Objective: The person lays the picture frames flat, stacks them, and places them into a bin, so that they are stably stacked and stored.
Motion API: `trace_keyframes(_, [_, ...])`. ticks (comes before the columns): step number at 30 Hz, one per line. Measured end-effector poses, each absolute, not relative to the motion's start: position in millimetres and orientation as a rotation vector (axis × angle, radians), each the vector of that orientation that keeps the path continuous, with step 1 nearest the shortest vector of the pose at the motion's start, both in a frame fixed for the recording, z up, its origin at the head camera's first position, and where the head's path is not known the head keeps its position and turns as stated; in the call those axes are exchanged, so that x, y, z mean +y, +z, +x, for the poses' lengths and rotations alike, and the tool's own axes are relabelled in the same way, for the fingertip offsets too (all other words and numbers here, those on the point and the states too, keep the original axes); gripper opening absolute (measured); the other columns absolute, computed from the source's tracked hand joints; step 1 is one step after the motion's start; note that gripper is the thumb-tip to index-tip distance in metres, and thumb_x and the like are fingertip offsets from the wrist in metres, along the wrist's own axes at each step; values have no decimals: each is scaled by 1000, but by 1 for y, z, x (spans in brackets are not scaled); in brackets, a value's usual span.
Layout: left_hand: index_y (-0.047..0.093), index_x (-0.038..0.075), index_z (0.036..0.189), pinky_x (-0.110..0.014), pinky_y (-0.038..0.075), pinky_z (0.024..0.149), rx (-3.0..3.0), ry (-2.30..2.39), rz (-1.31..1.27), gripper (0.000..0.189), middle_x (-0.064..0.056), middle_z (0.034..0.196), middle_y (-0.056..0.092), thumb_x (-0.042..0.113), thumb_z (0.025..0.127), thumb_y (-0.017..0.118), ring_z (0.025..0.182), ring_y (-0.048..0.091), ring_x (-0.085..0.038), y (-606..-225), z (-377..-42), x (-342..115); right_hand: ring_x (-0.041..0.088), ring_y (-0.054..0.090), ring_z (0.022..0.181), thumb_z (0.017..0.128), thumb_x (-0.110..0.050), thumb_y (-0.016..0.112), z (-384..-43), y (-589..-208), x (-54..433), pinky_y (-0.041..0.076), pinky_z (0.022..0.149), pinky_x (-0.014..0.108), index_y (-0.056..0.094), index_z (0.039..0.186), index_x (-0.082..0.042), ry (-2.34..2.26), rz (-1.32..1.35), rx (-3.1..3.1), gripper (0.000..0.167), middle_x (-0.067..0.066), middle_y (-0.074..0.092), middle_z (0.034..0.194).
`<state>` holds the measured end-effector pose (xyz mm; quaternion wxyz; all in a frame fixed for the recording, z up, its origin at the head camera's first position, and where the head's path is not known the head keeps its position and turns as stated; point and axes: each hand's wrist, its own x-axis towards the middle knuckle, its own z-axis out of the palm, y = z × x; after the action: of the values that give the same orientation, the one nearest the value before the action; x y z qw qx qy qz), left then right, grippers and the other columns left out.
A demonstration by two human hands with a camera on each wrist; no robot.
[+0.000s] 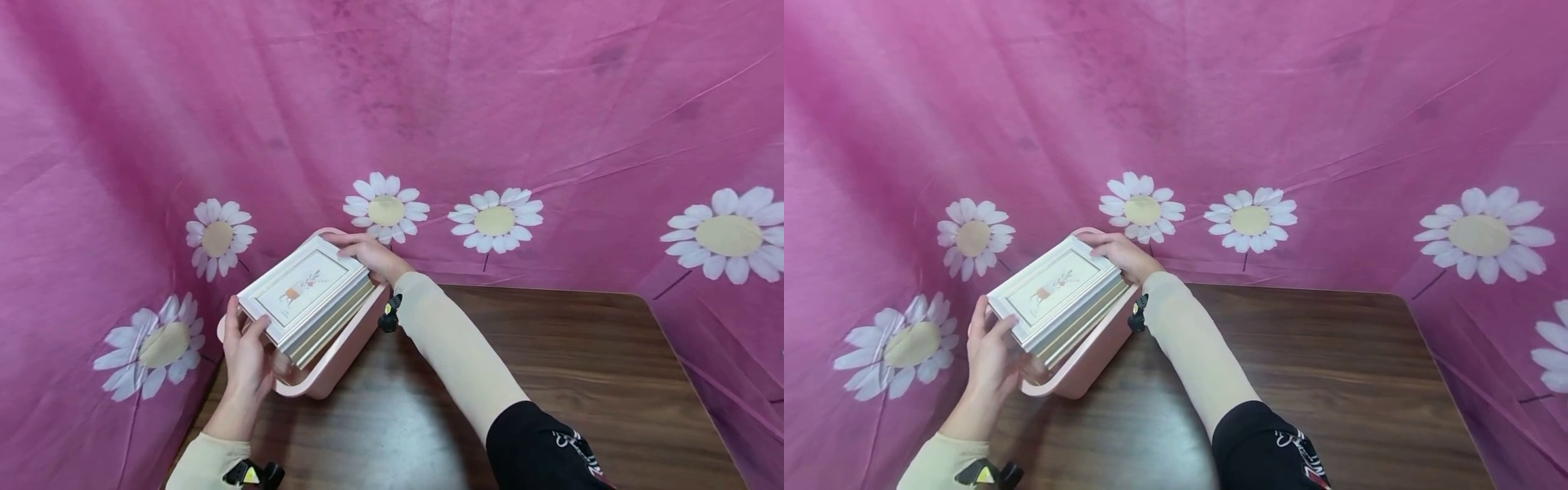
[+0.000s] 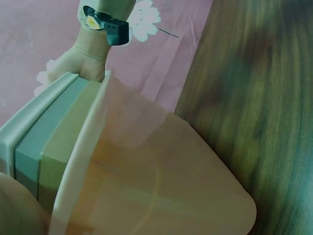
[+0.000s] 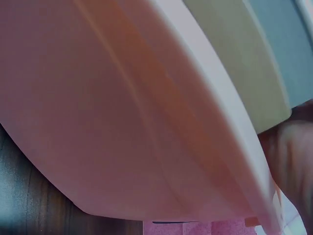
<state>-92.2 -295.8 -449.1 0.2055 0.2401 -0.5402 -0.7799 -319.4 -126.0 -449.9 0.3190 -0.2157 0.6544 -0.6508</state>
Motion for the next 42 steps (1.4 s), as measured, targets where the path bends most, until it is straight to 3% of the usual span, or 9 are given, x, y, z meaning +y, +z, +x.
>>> trace_keyframes(9, [5,28,175,-17,58,84,-1481,-2228,728,86,1,155,31,-7,105,41,101,64,-3,-451,-98,-301,21,65,114,106,-6,52,-323,-455,-131,60,82,28,56,159,-30,-1639,-535,1777,59,-5,45,169])
trace_keyframes(16, [-2,26,174,-16,57,82,-1471,-2264,747,88,-5,168,15,-9,102,35,111,57,-5,-453,-109,-305,20,63,117,102,-1,55,-326,-464,-137,58,86,26,55,159,-27,-1576,-596,1869,63,-1,52,164])
trace_keyframes(23, [-4,24,173,-16,55,94,-1394,-2273,819,87,-4,181,2,-10,100,30,146,41,-17,-459,-117,-305,21,59,127,100,1,58,-328,-470,-145,55,91,25,50,162,-19,-1481,-669,1947,66,2,54,161])
trace_keyframes(28, [-6,21,170,-18,55,98,-1418,-2249,841,89,-9,179,5,-13,96,30,144,43,-20,-462,-125,-302,23,56,133,102,4,56,-329,-467,-144,52,98,26,47,164,-14,-1459,-704,1966,65,4,51,165])
trace_keyframes(36, [-5,19,169,-28,47,117,-1544,-2151,862,95,-13,179,9,-16,92,36,152,37,-26,-468,-130,-299,24,48,144,100,7,54,-328,-467,-144,42,121,36,43,165,-10,-1360,-772,2029,69,6,47,168])
trace_keyframes(42, [-5,14,170,-28,50,114,-1586,-2117,881,98,-19,175,19,-20,88,36,147,42,-28,-471,-132,-298,23,50,142,101,7,51,-329,-469,-144,40,125,38,41,165,-7,-1296,-840,2047,67,8,49,165])
